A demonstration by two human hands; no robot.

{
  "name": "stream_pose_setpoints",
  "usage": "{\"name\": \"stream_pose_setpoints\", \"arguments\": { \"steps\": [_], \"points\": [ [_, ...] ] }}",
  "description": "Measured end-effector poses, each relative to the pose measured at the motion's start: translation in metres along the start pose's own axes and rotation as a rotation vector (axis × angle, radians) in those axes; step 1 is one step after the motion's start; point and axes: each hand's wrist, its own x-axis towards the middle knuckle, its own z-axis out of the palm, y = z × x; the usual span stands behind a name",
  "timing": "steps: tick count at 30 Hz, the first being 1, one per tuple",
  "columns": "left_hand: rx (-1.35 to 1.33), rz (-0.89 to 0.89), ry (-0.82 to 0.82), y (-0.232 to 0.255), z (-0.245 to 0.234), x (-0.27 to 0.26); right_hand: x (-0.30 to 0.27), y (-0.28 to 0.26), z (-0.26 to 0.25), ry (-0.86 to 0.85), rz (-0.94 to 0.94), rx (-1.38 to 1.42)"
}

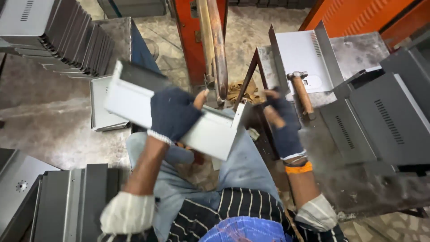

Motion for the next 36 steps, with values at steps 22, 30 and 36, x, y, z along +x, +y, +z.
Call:
{"name": "stream_pose_setpoints", "arguments": {
  "steps": [22,30,36],
  "points": [
    [0.318,0.222,-0.236,-0.031,0.017,0.089,0.053,0.018,0.054,-0.295,-0.203,-0.363],
    [0.335,0.298,-0.183,-0.031,0.022,0.089,0.047,0.007,0.06,-0.264,-0.241,-0.384],
    [0.357,0.238,-0.257,-0.03,0.024,0.093,0.047,0.007,0.062,-0.253,-0.176,-0.309]
  ]
}}
